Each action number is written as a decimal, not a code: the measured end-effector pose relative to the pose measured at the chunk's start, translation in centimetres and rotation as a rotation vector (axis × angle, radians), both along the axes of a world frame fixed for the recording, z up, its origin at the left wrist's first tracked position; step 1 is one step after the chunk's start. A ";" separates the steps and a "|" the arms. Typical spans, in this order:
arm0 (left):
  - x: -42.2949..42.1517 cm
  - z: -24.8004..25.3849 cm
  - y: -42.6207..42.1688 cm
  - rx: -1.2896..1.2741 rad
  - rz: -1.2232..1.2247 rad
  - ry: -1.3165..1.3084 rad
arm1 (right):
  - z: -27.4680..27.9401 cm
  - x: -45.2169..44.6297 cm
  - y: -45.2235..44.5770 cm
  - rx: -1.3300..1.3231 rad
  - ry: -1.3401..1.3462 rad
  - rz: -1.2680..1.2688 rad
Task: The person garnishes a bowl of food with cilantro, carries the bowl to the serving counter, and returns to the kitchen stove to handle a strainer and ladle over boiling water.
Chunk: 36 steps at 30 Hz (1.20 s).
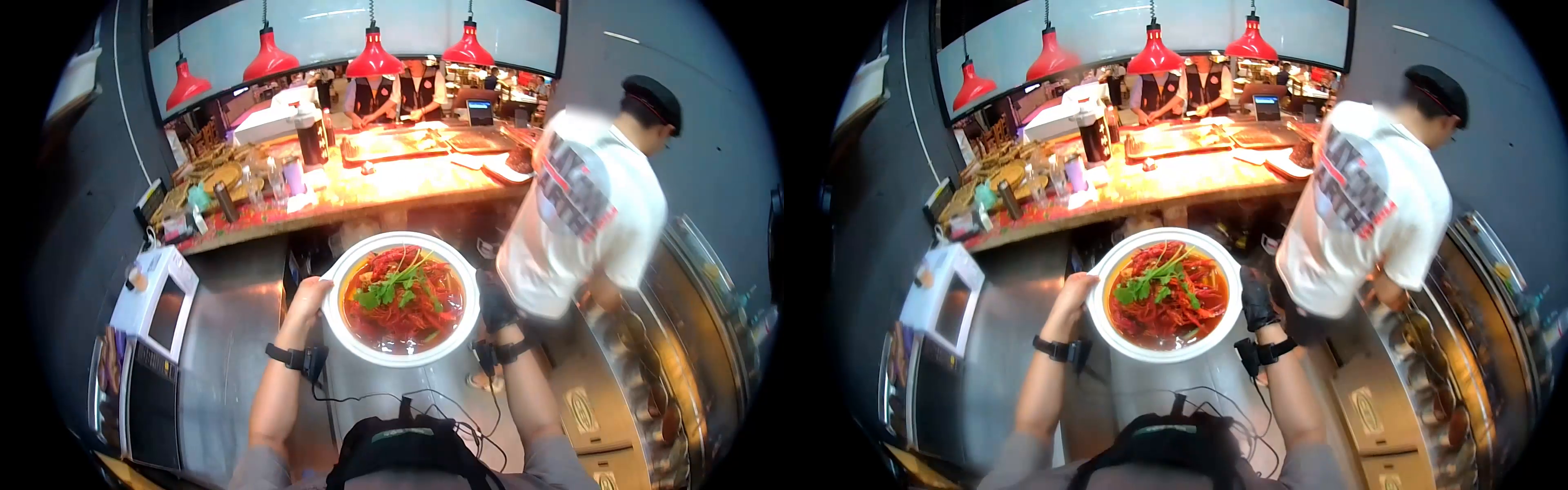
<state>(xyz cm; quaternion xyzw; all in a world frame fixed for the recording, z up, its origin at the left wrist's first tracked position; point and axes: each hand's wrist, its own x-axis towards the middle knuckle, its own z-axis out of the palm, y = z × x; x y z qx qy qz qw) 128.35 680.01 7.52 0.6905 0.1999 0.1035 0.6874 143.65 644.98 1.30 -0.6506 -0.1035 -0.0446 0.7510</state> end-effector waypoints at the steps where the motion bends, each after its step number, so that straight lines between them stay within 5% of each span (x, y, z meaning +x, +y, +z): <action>1: 3.6 0.9 1.4 0.021 -0.011 0.015 | 0.3 4.4 1.5 0.004 -0.040 0.074; 3: 10.9 2.0 4.0 0.045 0.025 0.024 | 3.7 10.9 4.1 -0.203 -0.145 0.109; 5: 18.3 2.4 7.2 0.037 0.010 -0.015 | 3.8 19.3 7.3 -0.090 -0.143 0.206; 7: 25.7 1.5 10.8 0.030 0.031 -0.045 | 3.7 27.1 10.7 0.355 0.129 0.506; 10: 35.3 2.3 15.3 0.005 0.057 -0.015 | 6.9 33.7 14.5 -0.319 -0.363 0.279; 12: 43.3 0.5 19.2 -0.007 0.098 -0.099 | 2.3 45.1 17.8 -0.170 -0.312 0.335; 14: 48.9 1.9 22.1 0.071 0.021 -0.042 | 3.7 48.6 21.3 0.210 0.107 0.290; 22: 72.3 0.6 32.3 0.091 -0.035 -0.101 | 3.3 70.5 30.3 0.194 0.111 0.295; 27: 82.6 0.2 34.8 0.118 0.080 -0.082 | 2.9 83.2 35.0 -0.030 0.113 0.387; 31: 89.9 -0.1 37.8 0.040 0.084 0.094 | -3.5 95.9 38.0 -0.966 -0.811 0.053; 32: 91.9 -2.2 39.1 0.033 0.084 0.104 | -4.5 97.5 38.8 -0.971 -0.802 0.061; 34: 96.2 -7.4 42.7 -0.035 0.070 -0.126 | -5.8 99.2 40.1 -0.493 -0.416 0.212; 36: 97.8 -5.8 42.9 -0.002 0.082 -0.057 | -5.8 101.2 41.7 -0.484 -0.435 0.209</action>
